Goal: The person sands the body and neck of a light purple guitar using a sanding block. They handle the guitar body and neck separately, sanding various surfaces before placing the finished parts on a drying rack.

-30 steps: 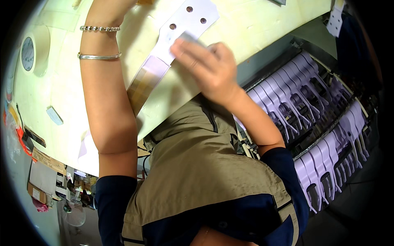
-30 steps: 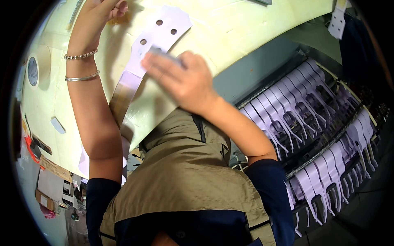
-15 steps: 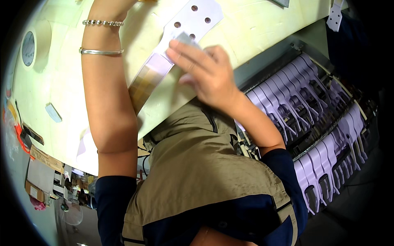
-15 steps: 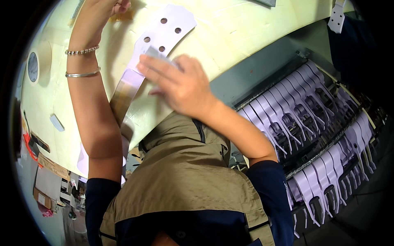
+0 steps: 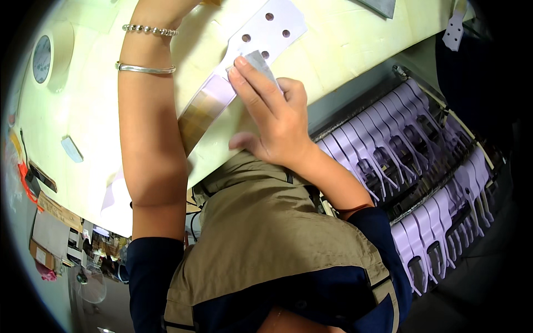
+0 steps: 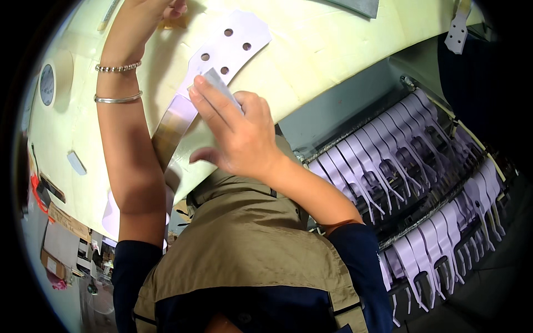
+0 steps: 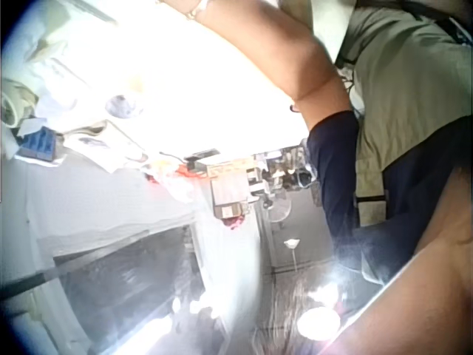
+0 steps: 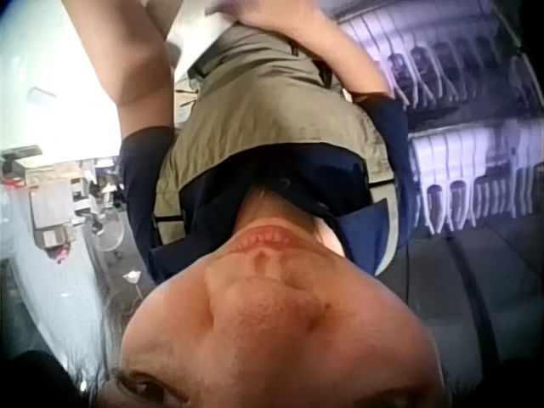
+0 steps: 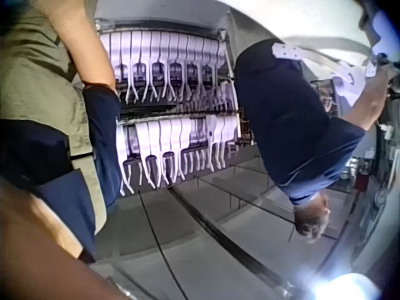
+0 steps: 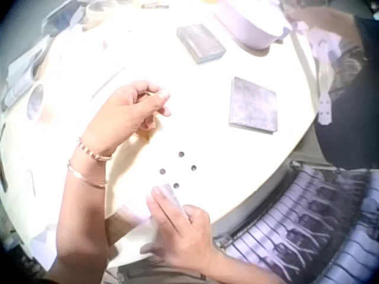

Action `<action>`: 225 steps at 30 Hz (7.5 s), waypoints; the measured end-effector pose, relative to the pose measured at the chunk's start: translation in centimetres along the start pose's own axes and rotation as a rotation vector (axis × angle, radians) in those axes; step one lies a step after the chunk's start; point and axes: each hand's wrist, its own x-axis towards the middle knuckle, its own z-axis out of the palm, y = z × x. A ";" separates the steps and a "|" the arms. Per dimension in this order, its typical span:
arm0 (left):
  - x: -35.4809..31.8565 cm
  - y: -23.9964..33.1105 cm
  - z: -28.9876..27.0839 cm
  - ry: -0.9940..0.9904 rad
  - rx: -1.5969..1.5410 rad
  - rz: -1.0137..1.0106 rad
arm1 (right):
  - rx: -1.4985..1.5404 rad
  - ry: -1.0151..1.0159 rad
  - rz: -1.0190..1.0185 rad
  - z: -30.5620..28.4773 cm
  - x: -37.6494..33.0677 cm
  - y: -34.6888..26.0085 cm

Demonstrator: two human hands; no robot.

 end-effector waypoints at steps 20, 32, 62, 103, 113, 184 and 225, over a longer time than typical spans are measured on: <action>-1.4 0.1 -0.9 0.049 0.022 0.048 | -0.209 0.018 -0.004 -0.3 0.3 -1.1; -1.0 -0.2 -0.3 0.049 0.031 -0.006 | -0.193 0.006 0.064 -0.3 1.6 -0.8; -1.2 0.0 -0.1 0.068 0.047 -0.031 | -0.243 -0.058 0.188 -0.2 -1.3 -2.8; -3.7 -0.9 -0.6 -0.709 0.591 -0.418 | -0.101 0.531 -0.074 2.0 -0.8 9.5; -3.6 -2.5 -2.3 -0.597 0.674 -0.387 | -0.086 0.533 -0.070 2.5 0.0 9.2; -4.9 -4.9 -3.1 -0.693 0.444 -0.298 | -0.178 0.373 0.111 -0.3 0.5 8.3; -4.9 -2.5 -2.4 -0.686 0.395 -0.260 | -0.136 0.510 0.070 0.1 0.7 8.3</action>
